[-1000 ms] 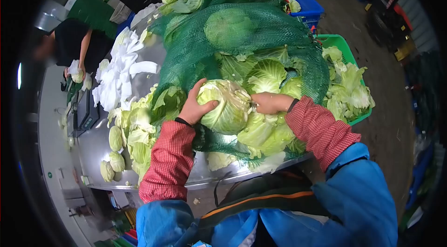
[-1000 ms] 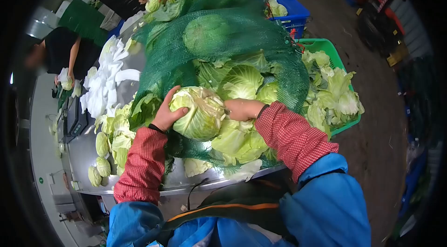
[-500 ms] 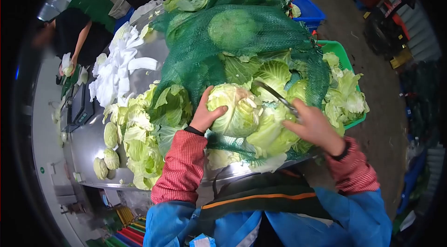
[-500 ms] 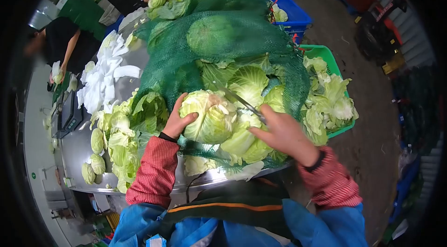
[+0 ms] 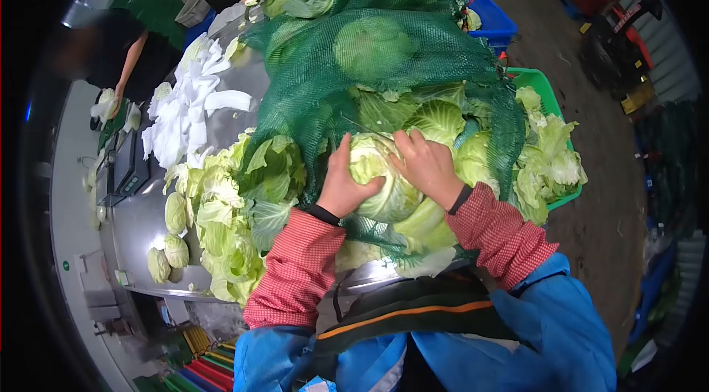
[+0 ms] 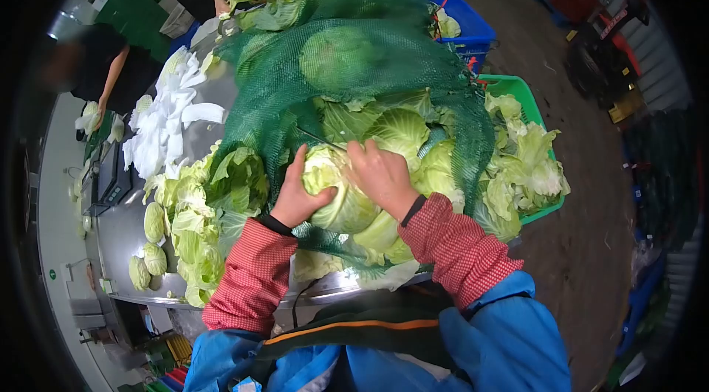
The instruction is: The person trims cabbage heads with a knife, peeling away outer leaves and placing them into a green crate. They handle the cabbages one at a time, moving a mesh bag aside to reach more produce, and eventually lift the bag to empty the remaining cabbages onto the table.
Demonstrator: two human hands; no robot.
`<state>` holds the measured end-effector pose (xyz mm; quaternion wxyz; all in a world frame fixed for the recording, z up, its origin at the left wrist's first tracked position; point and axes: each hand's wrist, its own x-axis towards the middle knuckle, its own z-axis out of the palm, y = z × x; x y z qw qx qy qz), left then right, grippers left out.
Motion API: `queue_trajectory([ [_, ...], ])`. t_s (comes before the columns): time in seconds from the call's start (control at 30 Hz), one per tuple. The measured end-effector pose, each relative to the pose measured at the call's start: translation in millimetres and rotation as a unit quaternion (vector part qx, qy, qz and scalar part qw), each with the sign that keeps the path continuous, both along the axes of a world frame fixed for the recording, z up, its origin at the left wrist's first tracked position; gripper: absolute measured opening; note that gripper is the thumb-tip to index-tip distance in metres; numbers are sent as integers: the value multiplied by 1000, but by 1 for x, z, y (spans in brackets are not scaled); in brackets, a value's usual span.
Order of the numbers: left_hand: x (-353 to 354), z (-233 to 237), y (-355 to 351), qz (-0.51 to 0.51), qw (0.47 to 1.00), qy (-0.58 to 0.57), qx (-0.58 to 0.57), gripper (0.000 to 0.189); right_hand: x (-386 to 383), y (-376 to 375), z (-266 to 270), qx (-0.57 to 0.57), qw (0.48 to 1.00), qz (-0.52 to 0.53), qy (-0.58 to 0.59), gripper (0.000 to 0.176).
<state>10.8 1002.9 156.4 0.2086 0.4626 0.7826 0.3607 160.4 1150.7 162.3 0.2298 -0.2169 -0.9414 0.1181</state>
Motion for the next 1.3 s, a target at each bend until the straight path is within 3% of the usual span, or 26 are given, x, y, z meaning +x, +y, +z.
queue_trajectory([
  [0.1,5,-1,-2,18,1000,-13,10,104,-17,26,-2,-94,994,3,-53,27],
  [0.13,9,-1,0,20,1000,12,18,103,-20,41,6,-173,976,-1,-134,36],
  [0.23,20,1,5,24,997,59,40,100,-21,63,-16,-206,974,-56,-79,48],
  [0.27,24,3,6,25,997,56,45,99,-23,74,-26,-283,953,-64,-85,59],
  [0.37,37,8,2,30,995,77,53,93,-18,85,-23,-366,925,-39,-97,62],
  [0.5,46,2,-5,36,992,92,84,89,-20,89,-32,-363,928,-51,-69,68],
  [0.63,54,0,-19,50,992,63,96,88,-20,102,-48,-440,890,-116,-33,58],
  [0.7,55,-24,-55,38,989,52,130,92,9,125,-75,-558,824,-94,38,43],
  [0.77,63,-47,-96,60,994,-20,86,97,17,117,-57,-565,816,-119,-5,40],
  [0.83,72,-38,-114,133,946,-270,118,84,11,97,-43,-555,826,-82,52,39],
  [0.9,29,-66,-130,112,959,-254,49,64,5,85,-20,-501,862,-32,78,40],
  [0.93,18,-49,-124,97,992,-69,34,51,4,81,-3,-452,889,4,72,40],
  [0.97,8,-35,-114,125,992,-21,28,50,2,76,13,-402,912,40,66,41],
  [1.0,-1,-19,-97,116,992,23,50,56,0,73,27,-427,893,53,130,41],
  [1.03,-7,-4,-79,109,992,-48,39,61,-1,70,40,-448,870,65,194,42],
  [1.07,-15,2,-63,56,998,-37,16,67,-1,70,56,-466,844,77,256,42],
  [1.1,-30,-31,-51,18,997,-64,50,72,0,75,75,-491,820,53,289,43],
  [1.17,-34,-33,-29,-32,994,-94,-38,77,10,98,98,-448,872,-61,190,51],
  [1.23,-29,-29,-19,-35,994,-34,-100,81,19,103,70,-170,972,-155,53,59],
  [1.3,-21,-19,-10,-26,988,-1,-154,84,44,69,53,-336,934,-122,-3,62],
])
